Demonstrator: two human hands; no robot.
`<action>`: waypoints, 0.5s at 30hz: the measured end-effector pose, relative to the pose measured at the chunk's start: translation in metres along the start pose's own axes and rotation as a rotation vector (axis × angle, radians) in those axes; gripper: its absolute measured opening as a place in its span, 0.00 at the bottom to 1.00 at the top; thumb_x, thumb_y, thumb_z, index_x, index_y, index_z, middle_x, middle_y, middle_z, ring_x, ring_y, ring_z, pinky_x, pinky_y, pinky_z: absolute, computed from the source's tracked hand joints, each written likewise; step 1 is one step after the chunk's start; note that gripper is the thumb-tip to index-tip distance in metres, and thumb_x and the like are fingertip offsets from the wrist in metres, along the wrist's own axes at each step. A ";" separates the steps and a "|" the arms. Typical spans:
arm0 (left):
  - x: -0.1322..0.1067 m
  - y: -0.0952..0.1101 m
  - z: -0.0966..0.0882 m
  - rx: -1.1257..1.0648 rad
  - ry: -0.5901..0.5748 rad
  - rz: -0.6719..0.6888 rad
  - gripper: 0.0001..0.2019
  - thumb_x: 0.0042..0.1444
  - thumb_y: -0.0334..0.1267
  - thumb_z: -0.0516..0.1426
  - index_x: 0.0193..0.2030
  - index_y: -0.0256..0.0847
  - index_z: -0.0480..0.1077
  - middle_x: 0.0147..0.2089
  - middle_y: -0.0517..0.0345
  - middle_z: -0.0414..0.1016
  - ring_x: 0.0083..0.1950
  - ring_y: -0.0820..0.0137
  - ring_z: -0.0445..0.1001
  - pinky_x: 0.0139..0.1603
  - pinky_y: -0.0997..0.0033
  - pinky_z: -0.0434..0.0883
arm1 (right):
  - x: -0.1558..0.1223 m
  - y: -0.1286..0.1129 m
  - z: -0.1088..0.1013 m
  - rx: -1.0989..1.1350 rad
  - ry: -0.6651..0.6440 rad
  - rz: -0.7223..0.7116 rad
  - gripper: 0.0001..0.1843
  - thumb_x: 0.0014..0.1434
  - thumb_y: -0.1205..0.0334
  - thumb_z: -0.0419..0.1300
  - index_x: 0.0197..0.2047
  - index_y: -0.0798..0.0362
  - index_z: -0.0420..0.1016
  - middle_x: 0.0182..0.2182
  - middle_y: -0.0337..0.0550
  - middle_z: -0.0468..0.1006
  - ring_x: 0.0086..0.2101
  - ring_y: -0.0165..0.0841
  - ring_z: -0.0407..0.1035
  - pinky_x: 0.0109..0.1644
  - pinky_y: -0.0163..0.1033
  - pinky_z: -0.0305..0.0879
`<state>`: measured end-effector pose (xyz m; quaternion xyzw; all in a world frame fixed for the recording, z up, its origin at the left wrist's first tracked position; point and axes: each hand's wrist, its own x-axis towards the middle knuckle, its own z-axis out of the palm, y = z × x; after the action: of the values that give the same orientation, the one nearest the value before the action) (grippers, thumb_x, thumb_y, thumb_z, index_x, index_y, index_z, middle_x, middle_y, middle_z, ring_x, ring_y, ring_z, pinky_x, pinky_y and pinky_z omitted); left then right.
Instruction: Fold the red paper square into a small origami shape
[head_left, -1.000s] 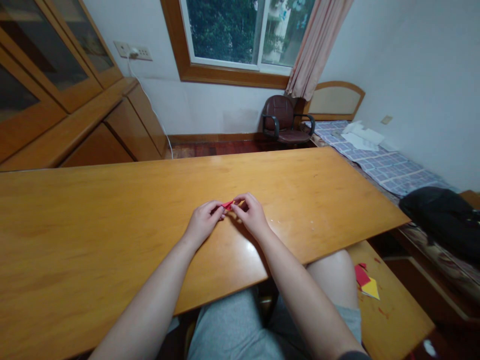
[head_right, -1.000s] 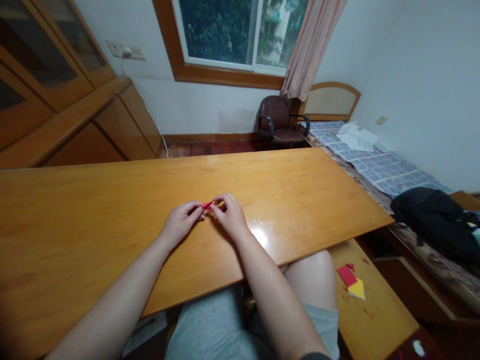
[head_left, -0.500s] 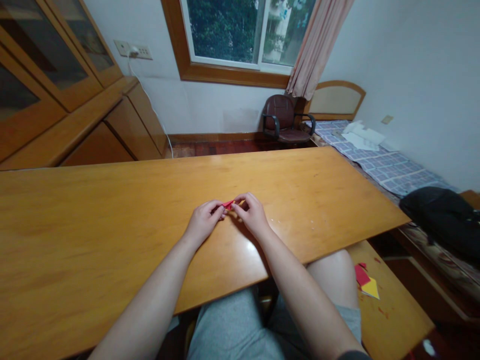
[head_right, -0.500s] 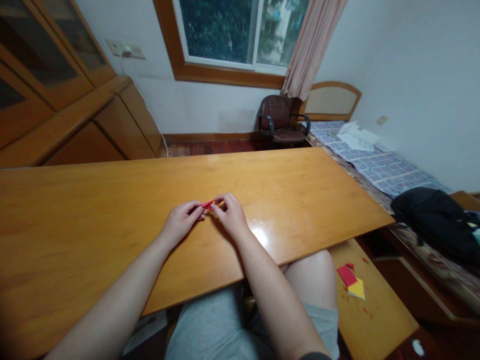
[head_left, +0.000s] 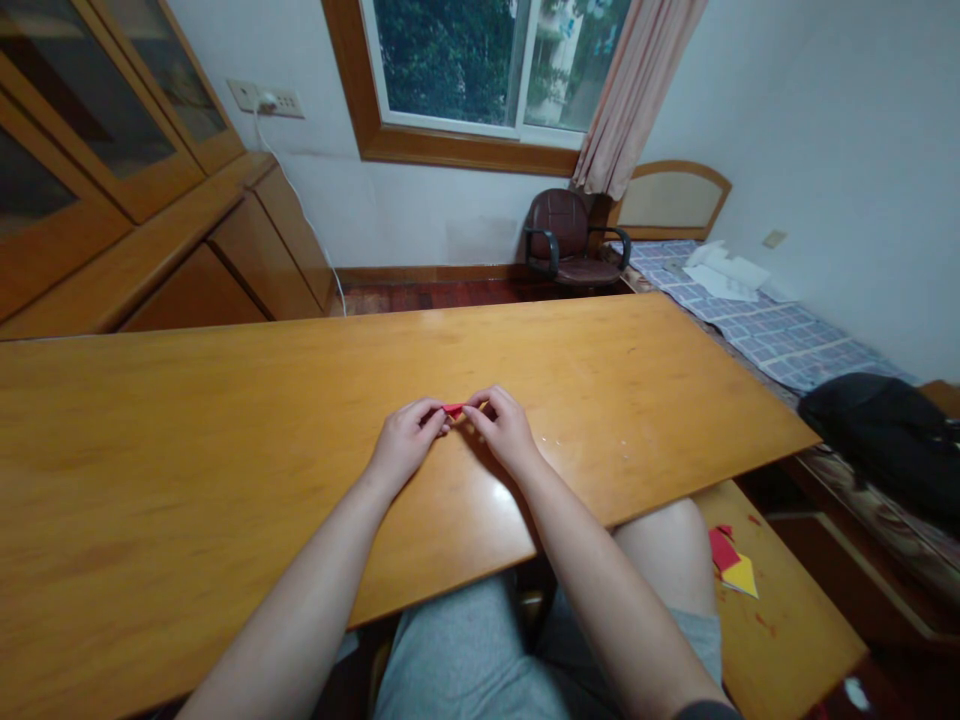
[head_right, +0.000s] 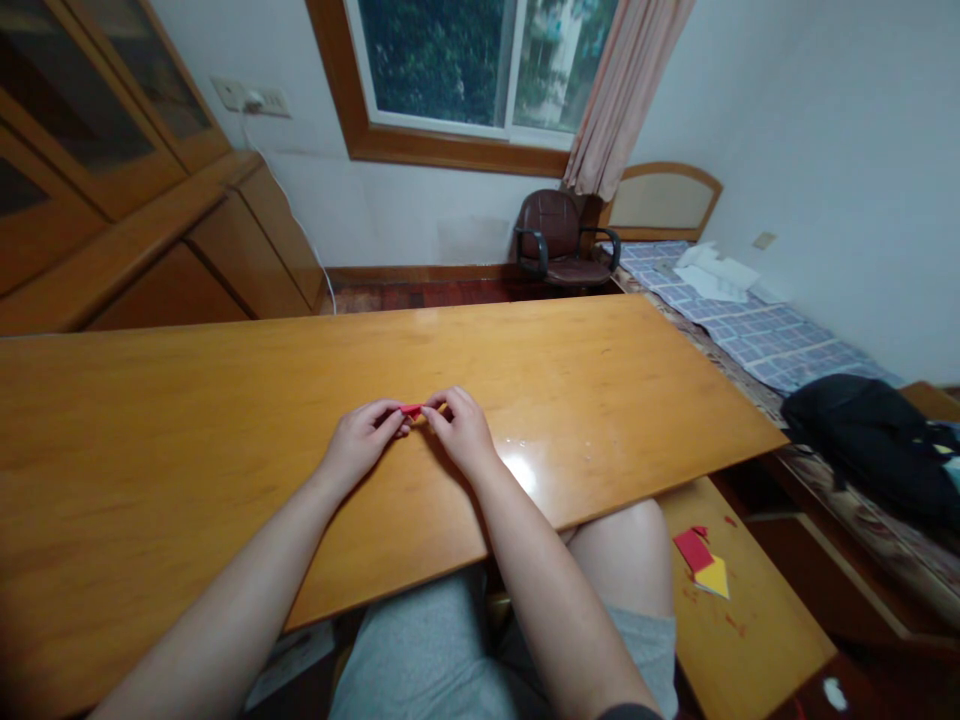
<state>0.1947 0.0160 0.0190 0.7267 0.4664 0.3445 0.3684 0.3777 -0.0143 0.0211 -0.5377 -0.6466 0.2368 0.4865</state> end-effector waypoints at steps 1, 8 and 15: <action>0.000 0.001 0.000 0.011 0.000 -0.001 0.13 0.61 0.45 0.53 0.40 0.40 0.75 0.34 0.55 0.80 0.35 0.66 0.79 0.39 0.70 0.73 | 0.000 0.000 0.000 -0.002 -0.001 -0.002 0.03 0.60 0.62 0.61 0.34 0.52 0.73 0.31 0.39 0.74 0.31 0.31 0.67 0.37 0.35 0.63; 0.001 0.006 -0.002 -0.032 -0.010 0.029 0.14 0.60 0.44 0.53 0.43 0.41 0.78 0.44 0.52 0.81 0.44 0.63 0.78 0.47 0.66 0.73 | -0.001 0.002 0.000 -0.021 -0.015 -0.062 0.04 0.62 0.63 0.60 0.35 0.52 0.73 0.32 0.40 0.73 0.33 0.31 0.66 0.40 0.36 0.63; 0.002 0.004 -0.007 -0.287 -0.119 -0.104 0.21 0.61 0.51 0.52 0.45 0.36 0.77 0.39 0.50 0.81 0.40 0.63 0.77 0.42 0.66 0.73 | -0.001 -0.002 -0.002 0.006 -0.038 -0.107 0.03 0.62 0.64 0.61 0.35 0.51 0.75 0.33 0.41 0.72 0.36 0.33 0.68 0.43 0.37 0.65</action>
<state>0.1911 0.0181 0.0260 0.6607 0.4268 0.3441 0.5128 0.3788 -0.0165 0.0230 -0.4963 -0.6828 0.2225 0.4878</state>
